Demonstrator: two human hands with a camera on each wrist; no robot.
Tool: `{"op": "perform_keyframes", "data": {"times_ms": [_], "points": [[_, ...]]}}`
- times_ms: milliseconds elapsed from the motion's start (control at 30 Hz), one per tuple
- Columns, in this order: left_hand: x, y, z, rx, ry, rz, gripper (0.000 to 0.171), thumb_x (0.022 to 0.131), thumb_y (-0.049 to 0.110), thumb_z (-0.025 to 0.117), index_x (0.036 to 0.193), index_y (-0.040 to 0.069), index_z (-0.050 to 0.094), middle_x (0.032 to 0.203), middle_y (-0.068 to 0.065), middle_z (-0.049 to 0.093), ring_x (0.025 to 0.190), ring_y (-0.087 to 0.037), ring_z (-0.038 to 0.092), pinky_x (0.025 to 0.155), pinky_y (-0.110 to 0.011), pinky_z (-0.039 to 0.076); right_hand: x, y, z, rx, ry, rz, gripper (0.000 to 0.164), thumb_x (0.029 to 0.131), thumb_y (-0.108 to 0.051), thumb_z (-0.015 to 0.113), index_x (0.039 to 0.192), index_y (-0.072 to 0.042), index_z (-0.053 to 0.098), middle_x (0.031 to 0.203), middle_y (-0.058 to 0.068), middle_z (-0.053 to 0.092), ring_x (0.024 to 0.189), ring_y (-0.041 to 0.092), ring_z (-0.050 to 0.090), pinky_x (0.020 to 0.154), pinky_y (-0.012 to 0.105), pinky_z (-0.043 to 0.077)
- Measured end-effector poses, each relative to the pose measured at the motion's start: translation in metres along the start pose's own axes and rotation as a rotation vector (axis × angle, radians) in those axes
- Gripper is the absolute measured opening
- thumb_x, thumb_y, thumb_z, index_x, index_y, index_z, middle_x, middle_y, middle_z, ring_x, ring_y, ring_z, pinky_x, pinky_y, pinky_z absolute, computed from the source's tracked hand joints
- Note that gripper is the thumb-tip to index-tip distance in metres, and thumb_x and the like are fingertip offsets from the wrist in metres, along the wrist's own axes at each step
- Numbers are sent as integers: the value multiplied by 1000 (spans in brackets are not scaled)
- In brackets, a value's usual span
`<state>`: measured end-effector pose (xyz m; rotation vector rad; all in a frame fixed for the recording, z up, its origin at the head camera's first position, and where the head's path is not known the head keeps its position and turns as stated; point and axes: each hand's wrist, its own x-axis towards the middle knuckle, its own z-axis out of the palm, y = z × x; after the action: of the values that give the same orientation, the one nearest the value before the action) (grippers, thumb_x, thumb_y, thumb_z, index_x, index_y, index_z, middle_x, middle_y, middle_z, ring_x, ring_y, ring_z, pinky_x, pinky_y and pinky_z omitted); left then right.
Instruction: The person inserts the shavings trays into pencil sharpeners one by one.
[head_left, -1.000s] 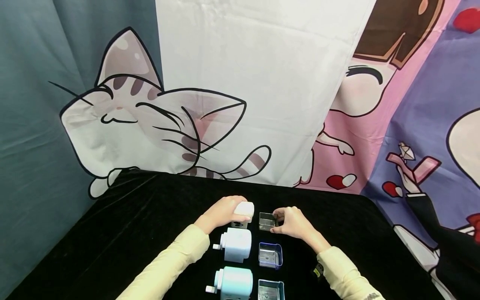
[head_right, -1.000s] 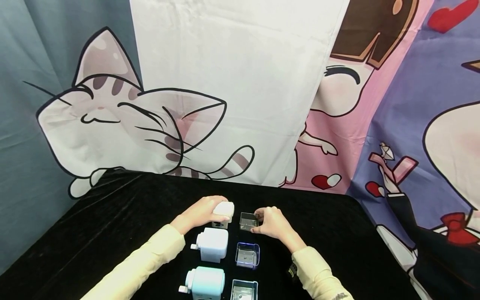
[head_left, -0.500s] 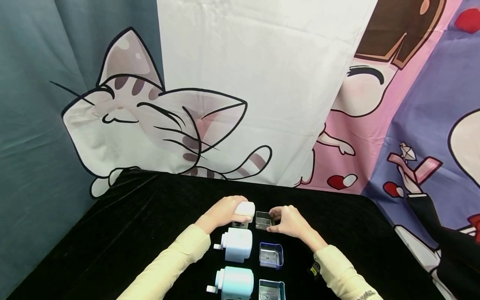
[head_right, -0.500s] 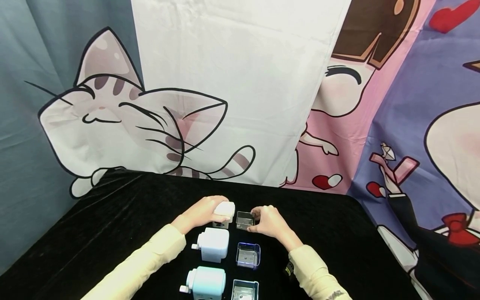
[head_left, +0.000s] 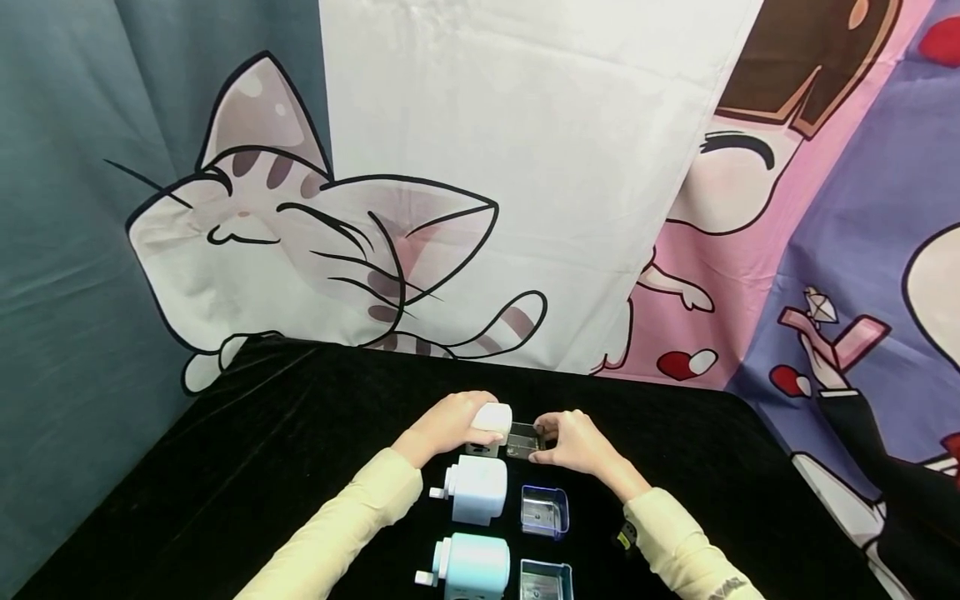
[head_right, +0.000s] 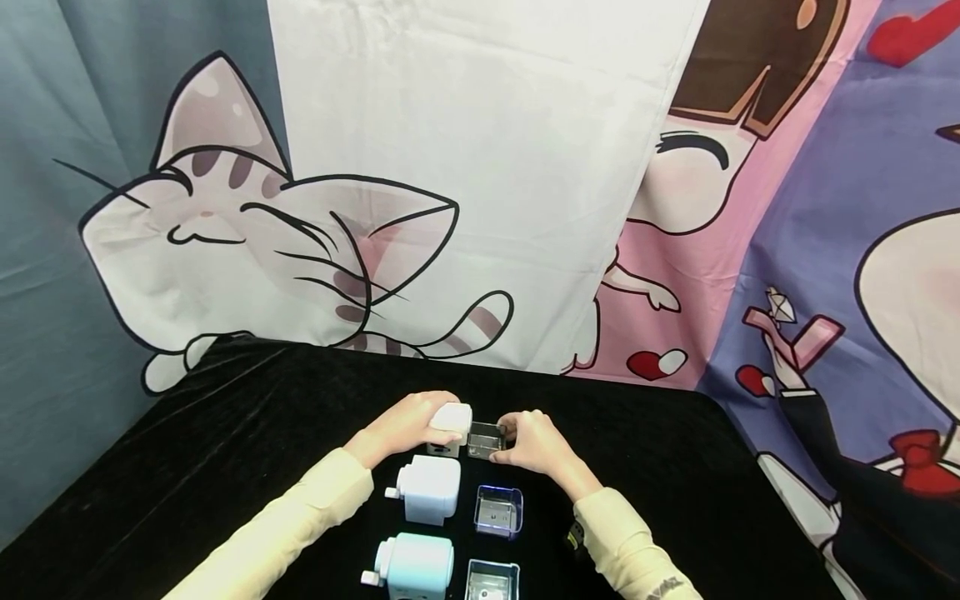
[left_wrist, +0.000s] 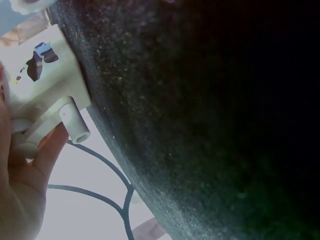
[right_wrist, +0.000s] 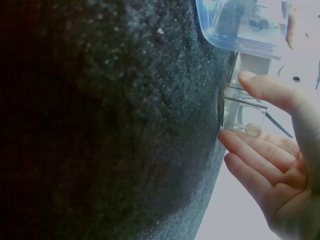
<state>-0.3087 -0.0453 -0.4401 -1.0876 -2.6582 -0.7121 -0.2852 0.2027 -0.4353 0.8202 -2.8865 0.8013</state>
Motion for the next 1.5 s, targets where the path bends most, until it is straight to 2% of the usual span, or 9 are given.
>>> {"op": "perform_keyframes", "data": {"times_ms": [533,1000,1500], "points": [[2,-1,-1,5,-12,-11,49,77,45,66,114,15,54,102,1,60,82,-10,51,74,-29,47,6,1,0,-4,-12,7,46,64,-29,80,99,-3,64,90,5,69,77,6,62,71,28,52],[3,0,-3,-2,-20,-15,49,78,45,66,114,15,54,102,2,60,82,-10,51,74,-28,47,12,0,2,-16,-11,-36,44,65,-28,79,99,-4,64,90,4,69,76,3,61,71,26,52],[-1,2,0,3,-25,-14,50,79,45,66,115,14,54,104,0,60,82,-10,51,74,-28,48,12,-3,9,34,-26,-69,42,65,-29,80,96,-6,65,89,4,69,77,7,62,69,27,52]]}}
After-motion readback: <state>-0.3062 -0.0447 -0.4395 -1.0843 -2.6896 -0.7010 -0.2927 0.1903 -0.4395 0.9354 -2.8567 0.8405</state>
